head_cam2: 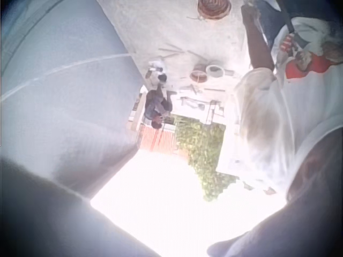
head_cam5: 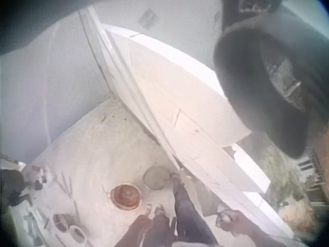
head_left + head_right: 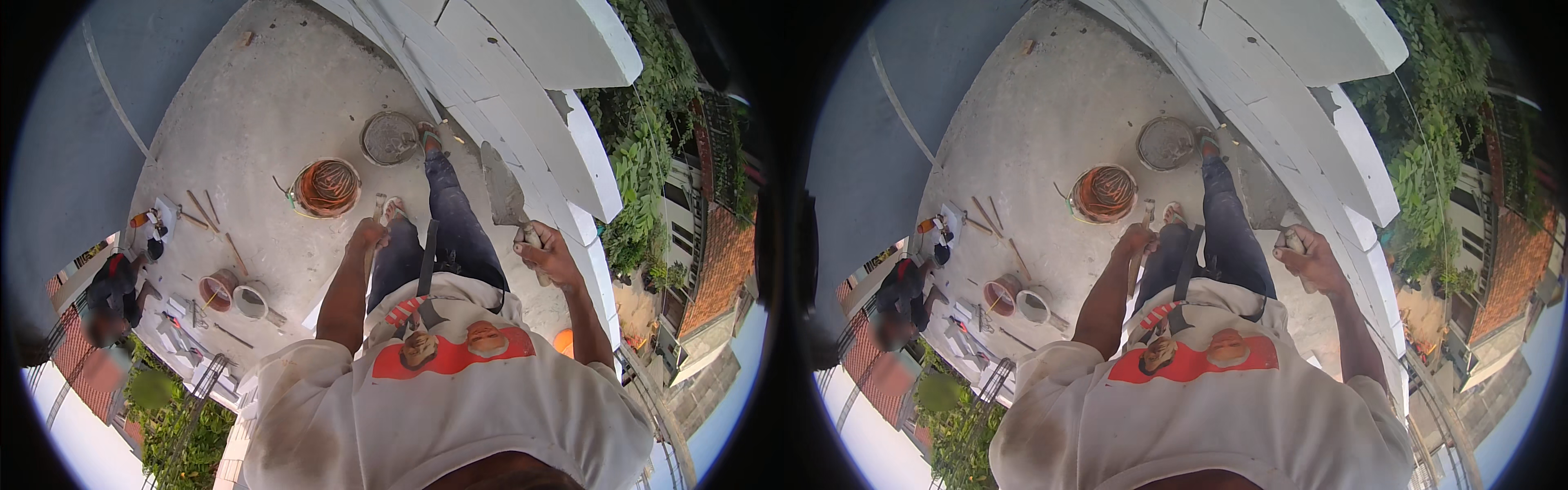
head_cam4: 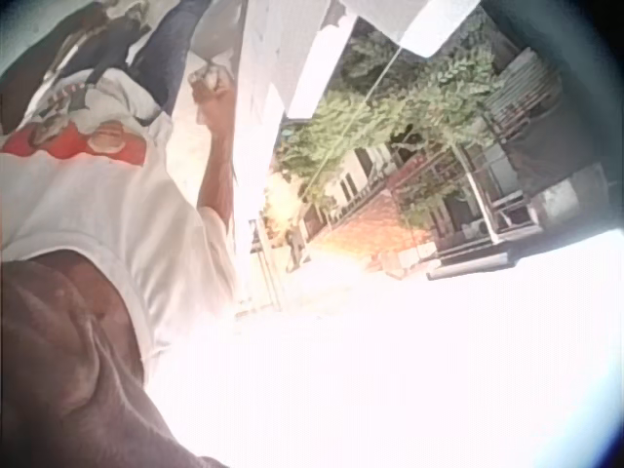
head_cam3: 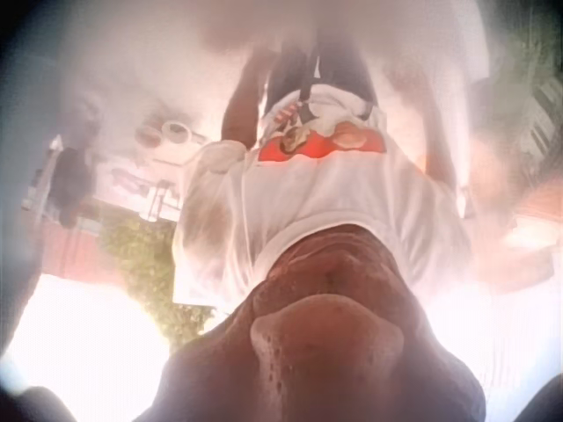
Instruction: The person scoops mortar from a bucket and applies it to a curved wall surface using a trowel. They then pick up white rectangular tiles, place them onto the mortar, and tap them into position with a hammer. The process involves repeated scooping, spreading, and tile placement.
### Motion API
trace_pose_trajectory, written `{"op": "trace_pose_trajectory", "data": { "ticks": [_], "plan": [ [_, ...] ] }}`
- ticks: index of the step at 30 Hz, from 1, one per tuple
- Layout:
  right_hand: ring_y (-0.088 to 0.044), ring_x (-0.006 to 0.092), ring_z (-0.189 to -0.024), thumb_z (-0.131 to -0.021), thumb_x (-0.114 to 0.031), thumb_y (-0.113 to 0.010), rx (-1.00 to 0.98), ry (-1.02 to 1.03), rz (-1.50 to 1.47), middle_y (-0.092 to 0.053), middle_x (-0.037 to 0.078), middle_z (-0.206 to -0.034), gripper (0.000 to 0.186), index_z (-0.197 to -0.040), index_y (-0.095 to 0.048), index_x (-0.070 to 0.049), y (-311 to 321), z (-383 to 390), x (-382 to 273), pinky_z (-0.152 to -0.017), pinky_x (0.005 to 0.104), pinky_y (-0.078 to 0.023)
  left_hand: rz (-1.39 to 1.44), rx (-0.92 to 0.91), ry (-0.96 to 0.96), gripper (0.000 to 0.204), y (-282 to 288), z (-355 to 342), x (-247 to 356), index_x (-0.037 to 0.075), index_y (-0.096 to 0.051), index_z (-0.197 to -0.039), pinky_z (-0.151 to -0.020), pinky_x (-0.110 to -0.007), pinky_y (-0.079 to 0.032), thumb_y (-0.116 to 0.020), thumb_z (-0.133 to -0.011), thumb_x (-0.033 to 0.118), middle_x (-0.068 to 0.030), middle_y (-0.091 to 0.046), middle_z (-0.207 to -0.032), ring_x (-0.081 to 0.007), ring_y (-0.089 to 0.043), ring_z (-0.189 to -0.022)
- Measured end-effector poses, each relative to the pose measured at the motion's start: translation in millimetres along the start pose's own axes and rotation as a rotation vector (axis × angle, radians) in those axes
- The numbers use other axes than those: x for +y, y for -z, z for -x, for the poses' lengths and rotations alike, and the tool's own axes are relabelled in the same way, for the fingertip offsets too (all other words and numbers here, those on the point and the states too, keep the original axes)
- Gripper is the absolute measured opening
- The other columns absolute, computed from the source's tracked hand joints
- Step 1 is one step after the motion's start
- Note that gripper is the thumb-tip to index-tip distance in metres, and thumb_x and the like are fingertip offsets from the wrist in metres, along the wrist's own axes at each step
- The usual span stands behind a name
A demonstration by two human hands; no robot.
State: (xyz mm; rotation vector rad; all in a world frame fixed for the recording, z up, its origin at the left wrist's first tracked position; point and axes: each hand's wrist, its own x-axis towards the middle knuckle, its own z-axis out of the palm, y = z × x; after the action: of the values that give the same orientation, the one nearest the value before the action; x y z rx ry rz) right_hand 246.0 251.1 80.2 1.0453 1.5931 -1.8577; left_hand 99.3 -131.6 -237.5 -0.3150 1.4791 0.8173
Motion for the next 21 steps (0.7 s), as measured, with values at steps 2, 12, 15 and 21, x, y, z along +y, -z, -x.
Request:
{"op": "trace_pose_trajectory", "data": {
  "ticks": [2, 12, 15, 21],
  "plan": [
    [-0.057, 0.0093, -0.060, -0.092, -0.013, -0.078, -0.062, -0.035, 0.042, -0.059, 0.000, -0.073, 0.018, -0.099, -0.062, -0.006, -27, -64, 57, -0.055, 0.0269, -0.045, 0.054, 0.053, 0.025, 0.030, -26, -2, -47, -0.004, -0.074, -0.095, -0.059, -0.036, -0.052, -0.076, -0.092, 0.027, -0.0122, -0.072, -0.080, -0.0169, -0.066, -0.069],
    [-0.069, 0.0224, -0.108, -0.088, -0.021, -0.085, -0.061, 0.087, 0.265, -0.071, 0.011, -0.120, 0.054, -0.132, -0.062, 0.002, -193, -492, 209, -0.095, 0.0350, -0.056, 0.241, 0.098, 0.067, 0.050, -117, 17, -176, -0.003, -0.074, -0.107, -0.075, -0.037, -0.048, -0.070, -0.095, 0.045, -0.0046, -0.065, -0.084, -0.0163, -0.058, -0.080],
    [-0.068, 0.0215, -0.105, -0.087, -0.028, -0.086, 0.062, 0.172, 0.109, -0.072, 0.011, -0.118, 0.060, -0.132, -0.063, 0.004, -237, -569, 208, -0.092, 0.0353, -0.054, 0.334, 0.173, -0.033, 0.041, -130, 21, -198, -0.005, -0.075, -0.120, -0.073, -0.030, -0.046, -0.069, -0.100, 0.029, 0.0036, -0.059, -0.084, -0.0103, -0.053, -0.078],
    [-0.067, 0.0214, -0.090, -0.078, -0.017, -0.085, 0.042, 0.224, -0.104, -0.072, 0.011, -0.101, 0.045, -0.117, -0.070, 0.001, -243, -597, 223, -0.078, 0.0377, -0.052, 0.355, 0.149, 0.012, 0.039, -126, 28, -214, -0.003, -0.075, -0.121, -0.077, -0.027, -0.047, -0.071, -0.097, 0.027, 0.0038, -0.059, -0.083, -0.0097, -0.054, -0.081]
  ]
}}
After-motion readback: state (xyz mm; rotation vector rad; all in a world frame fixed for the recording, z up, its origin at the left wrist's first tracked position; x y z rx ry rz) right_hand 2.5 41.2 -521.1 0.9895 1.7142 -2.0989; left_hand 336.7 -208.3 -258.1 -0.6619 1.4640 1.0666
